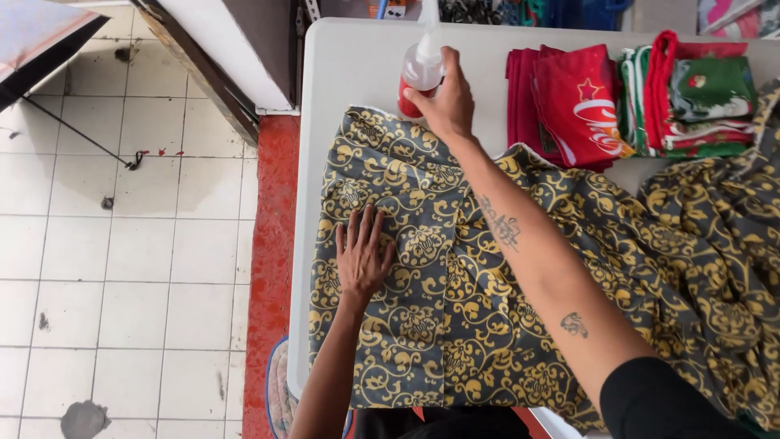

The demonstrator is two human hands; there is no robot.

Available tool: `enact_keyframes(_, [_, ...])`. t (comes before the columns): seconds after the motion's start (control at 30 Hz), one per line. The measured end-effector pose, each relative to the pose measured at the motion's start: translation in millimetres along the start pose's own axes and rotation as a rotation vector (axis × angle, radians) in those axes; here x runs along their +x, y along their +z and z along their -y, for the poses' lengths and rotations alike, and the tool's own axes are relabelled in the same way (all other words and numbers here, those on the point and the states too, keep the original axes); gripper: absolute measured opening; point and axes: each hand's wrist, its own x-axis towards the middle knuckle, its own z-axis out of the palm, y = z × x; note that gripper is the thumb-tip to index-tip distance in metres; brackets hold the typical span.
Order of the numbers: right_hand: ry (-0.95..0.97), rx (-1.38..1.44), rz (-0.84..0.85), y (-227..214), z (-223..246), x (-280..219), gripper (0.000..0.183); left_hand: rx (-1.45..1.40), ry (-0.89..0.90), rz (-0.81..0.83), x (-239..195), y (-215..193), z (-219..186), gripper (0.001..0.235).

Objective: The person unfolds a large piece of black and gold patterned fabric on a white table. They smooth the fabric with their hands, fold it in half, and then fold it again into a smaller rectangle.

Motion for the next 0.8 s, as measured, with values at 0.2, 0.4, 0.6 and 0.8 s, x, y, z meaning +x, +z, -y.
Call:
enact_keyframes(0.2, [0.090,-0.018,-0.146,2,-60,60,0.084,-0.041,0.000,0.003,0,3,1,0.065])
enact_keyframes(0.4, [-0.107,0.057,-0.198,-19,-125,100,0.104,-0.036,-0.002,0.035,0,1,3,0.066])
enact_keyframes(0.6, [0.120,0.033,-0.279,13,-108,22,0.057,-0.165,-0.231,-0.228,-37,2,21,0.051])
enact_keyframes(0.8, [-0.398,0.068,-0.006,94,-57,-19,0.017,-0.160,-0.723,-0.319,-87,-4,49,0.036])
